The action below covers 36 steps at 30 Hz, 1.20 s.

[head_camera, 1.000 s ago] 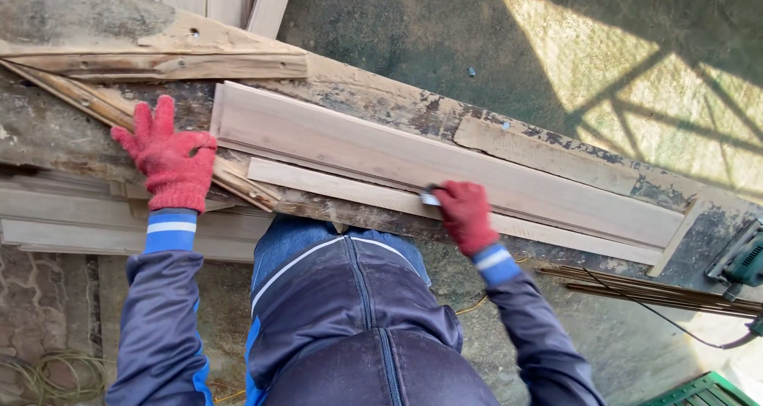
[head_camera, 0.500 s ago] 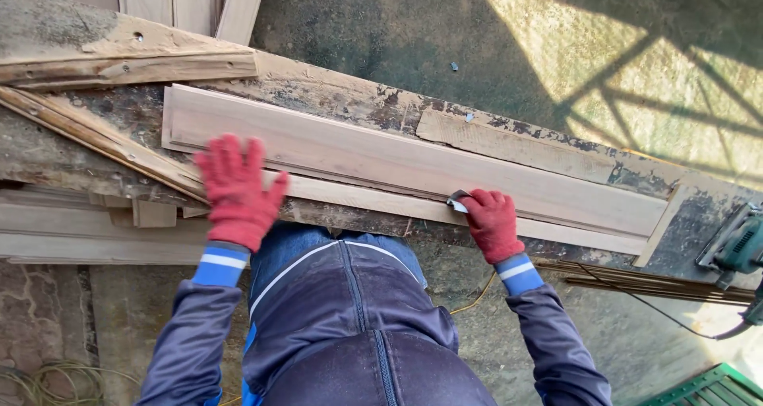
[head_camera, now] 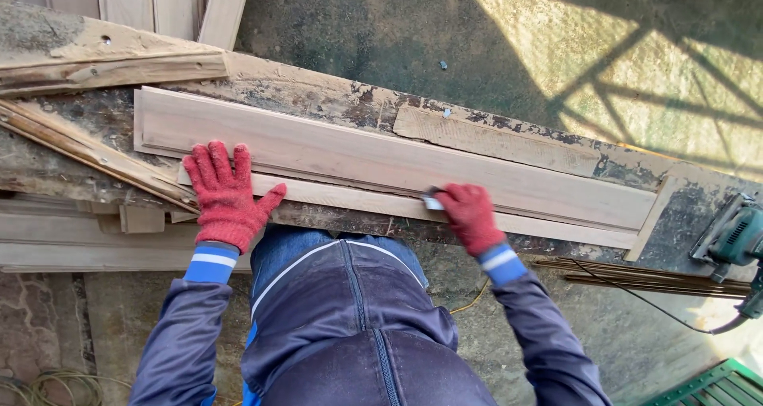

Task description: Sanding wooden planks using an electric orbital sander and a manual sanding sponge.

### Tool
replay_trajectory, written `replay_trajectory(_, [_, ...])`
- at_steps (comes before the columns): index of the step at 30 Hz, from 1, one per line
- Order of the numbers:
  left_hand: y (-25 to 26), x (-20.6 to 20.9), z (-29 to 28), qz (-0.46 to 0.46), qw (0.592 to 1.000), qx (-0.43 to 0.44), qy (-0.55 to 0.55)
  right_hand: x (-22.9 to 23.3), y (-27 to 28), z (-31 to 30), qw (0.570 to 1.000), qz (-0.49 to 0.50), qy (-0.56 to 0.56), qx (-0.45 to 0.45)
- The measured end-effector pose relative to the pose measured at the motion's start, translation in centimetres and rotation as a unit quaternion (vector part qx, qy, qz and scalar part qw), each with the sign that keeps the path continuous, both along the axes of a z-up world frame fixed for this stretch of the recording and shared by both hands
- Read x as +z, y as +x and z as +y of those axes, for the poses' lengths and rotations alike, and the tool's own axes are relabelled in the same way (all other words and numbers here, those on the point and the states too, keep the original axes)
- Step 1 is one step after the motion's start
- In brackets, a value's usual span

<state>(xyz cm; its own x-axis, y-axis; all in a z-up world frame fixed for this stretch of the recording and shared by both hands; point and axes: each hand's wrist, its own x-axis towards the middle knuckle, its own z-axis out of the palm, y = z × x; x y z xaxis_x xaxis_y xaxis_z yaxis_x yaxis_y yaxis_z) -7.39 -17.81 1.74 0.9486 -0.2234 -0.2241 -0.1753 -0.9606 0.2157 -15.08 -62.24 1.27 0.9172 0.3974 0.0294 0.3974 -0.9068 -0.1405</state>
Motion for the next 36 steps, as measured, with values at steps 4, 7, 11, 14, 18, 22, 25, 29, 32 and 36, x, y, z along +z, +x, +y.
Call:
replay_trajectory(4, [0.1, -0.2, 0.1, 0.01, 0.999, -0.003, 0.035, -0.7, -3.0, -5.9, 0.996, -0.004, -0.067, -0.051])
replay_trajectory(7, [-0.1, -0.2, 0.1, 0.016, 0.999, -0.005, 0.042, -1.2, -1.7, -2.1, 0.998, -0.017, -0.034, -0.048])
replay_trajectory(11, [-0.2, -0.5, 0.0, 0.005, 1.0, -0.002, 0.008, -2.3, 1.5, 6.2, 0.999, -0.037, 0.015, -0.006])
replay_trajectory(14, [-0.3, -0.8, 0.2, 0.004, 1.0, -0.007, 0.022, 0.3, 2.9, 6.2, 0.998, -0.04, 0.023, 0.035])
replay_trajectory(18, [-0.5, -1.0, 0.2, 0.018, 1.0, -0.006, 0.018, 1.6, -1.0, -4.0, 1.0, -0.01, -0.02, 0.011])
replay_trajectory(22, [-0.3, -1.0, 0.2, 0.03, 0.999, -0.003, 0.038, 1.0, -3.5, -9.5, 0.998, -0.016, -0.059, -0.028])
replay_trajectory(25, [-1.4, -4.4, 2.1, -0.013, 0.999, -0.028, 0.037, 1.6, -1.5, -4.4, 0.999, -0.014, -0.028, -0.034])
replay_trajectory(29, [-2.1, -6.3, 3.1, -0.057, 0.997, -0.053, 0.029, -1.4, 0.2, 2.1, 0.999, 0.022, 0.036, 0.026])
replay_trajectory(32, [-1.8, -6.2, 3.2, -0.063, 0.995, -0.062, 0.037, -0.9, -0.1, -1.0, 0.998, 0.034, -0.017, 0.04])
replay_trajectory(36, [-1.7, -6.2, 3.1, -0.045, 0.997, -0.055, 0.022, 1.5, -4.0, -11.0, 0.996, 0.059, -0.069, -0.009])
